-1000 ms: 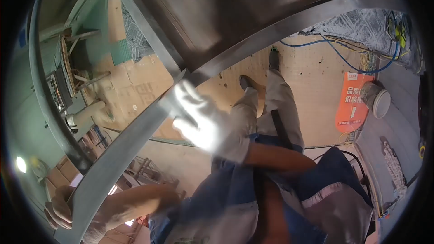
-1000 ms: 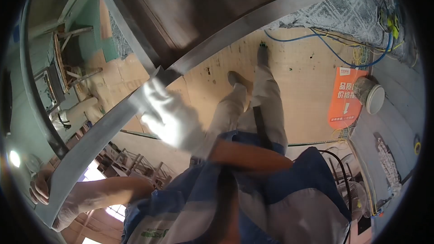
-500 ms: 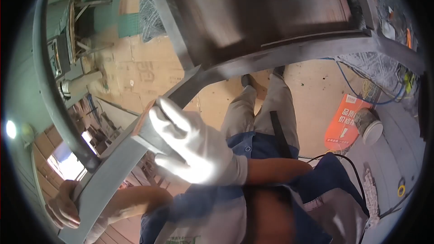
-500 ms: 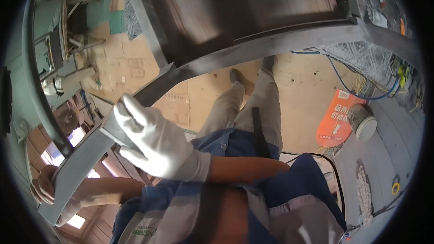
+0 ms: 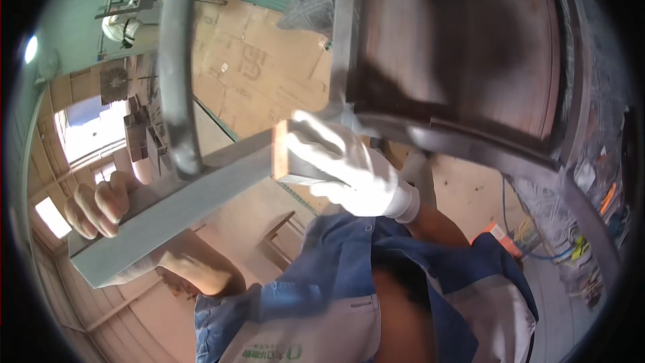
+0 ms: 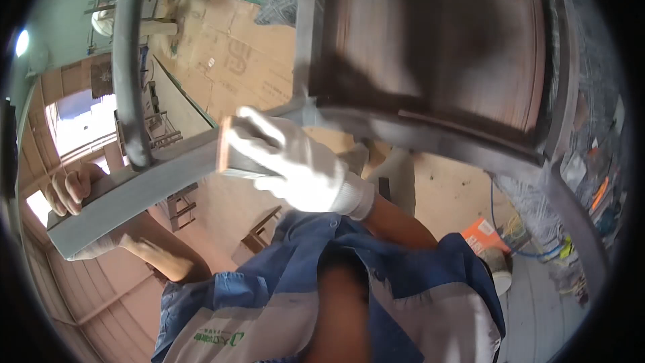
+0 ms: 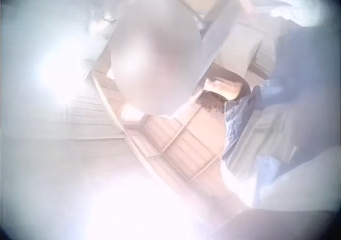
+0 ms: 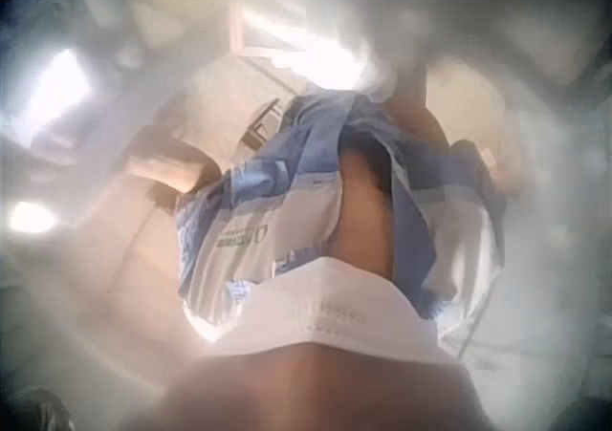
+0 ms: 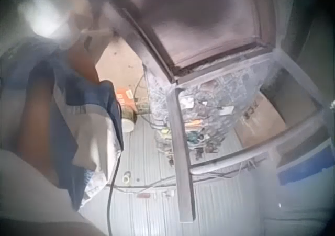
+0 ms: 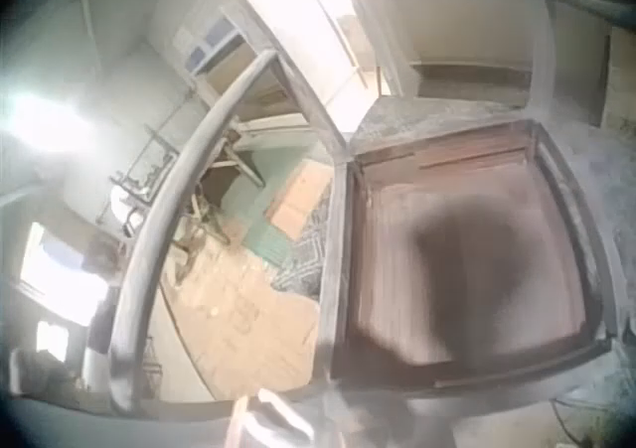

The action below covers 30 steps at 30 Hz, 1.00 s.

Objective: The person sands the metal frame of a chair using a sanding block by hand, working over the joints and legs to smooth the surface.

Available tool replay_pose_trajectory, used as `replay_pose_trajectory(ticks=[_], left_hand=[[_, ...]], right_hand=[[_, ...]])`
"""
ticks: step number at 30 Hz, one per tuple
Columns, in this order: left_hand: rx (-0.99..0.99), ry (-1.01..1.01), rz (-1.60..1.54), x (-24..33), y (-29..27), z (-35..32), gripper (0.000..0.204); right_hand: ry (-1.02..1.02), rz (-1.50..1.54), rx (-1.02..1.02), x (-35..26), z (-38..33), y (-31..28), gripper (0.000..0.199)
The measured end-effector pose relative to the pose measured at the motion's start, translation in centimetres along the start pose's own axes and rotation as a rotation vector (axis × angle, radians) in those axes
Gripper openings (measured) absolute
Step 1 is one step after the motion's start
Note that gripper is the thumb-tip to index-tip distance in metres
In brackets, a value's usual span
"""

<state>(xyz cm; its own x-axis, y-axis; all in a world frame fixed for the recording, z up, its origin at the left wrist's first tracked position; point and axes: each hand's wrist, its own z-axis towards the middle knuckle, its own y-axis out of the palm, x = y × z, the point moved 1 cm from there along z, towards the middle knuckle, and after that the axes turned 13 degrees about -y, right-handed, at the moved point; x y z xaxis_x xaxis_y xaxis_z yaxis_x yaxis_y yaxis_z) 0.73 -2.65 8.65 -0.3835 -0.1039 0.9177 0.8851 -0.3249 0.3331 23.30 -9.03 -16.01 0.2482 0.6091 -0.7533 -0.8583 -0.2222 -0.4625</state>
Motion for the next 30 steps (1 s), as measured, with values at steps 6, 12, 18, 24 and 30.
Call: replay_pose_trajectory(ticks=[6, 12, 18, 24, 30], left_hand=[[0.212, 0.219, 0.262, -2.6, 3.0, 1.2, 0.027], [0.184, 0.220, 0.187, -2.7, 2.5, 0.6, 0.069], [0.096, 0.232, 0.184, -2.8, 1.7, 0.8, 0.084], [0.104, 0.218, 0.119, -2.9, 2.0, 1.2, 0.095], [0.212, 0.295, -0.043, -3.6, 2.8, 1.2, 0.095]], right_hand=[[-0.366, 0.168, 0.082, -0.3, 3.3, -2.8, 0.090], [-0.360, 0.161, 0.199, -1.1, 4.2, -2.8, 0.087], [-0.519, 0.216, 0.203, -1.5, 5.9, -3.9, 0.079], [-0.544, 0.317, -0.016, -2.2, 8.1, -5.7, 0.085], [-0.657, 0.321, -0.085, -4.9, 10.7, -8.9, 0.089]])
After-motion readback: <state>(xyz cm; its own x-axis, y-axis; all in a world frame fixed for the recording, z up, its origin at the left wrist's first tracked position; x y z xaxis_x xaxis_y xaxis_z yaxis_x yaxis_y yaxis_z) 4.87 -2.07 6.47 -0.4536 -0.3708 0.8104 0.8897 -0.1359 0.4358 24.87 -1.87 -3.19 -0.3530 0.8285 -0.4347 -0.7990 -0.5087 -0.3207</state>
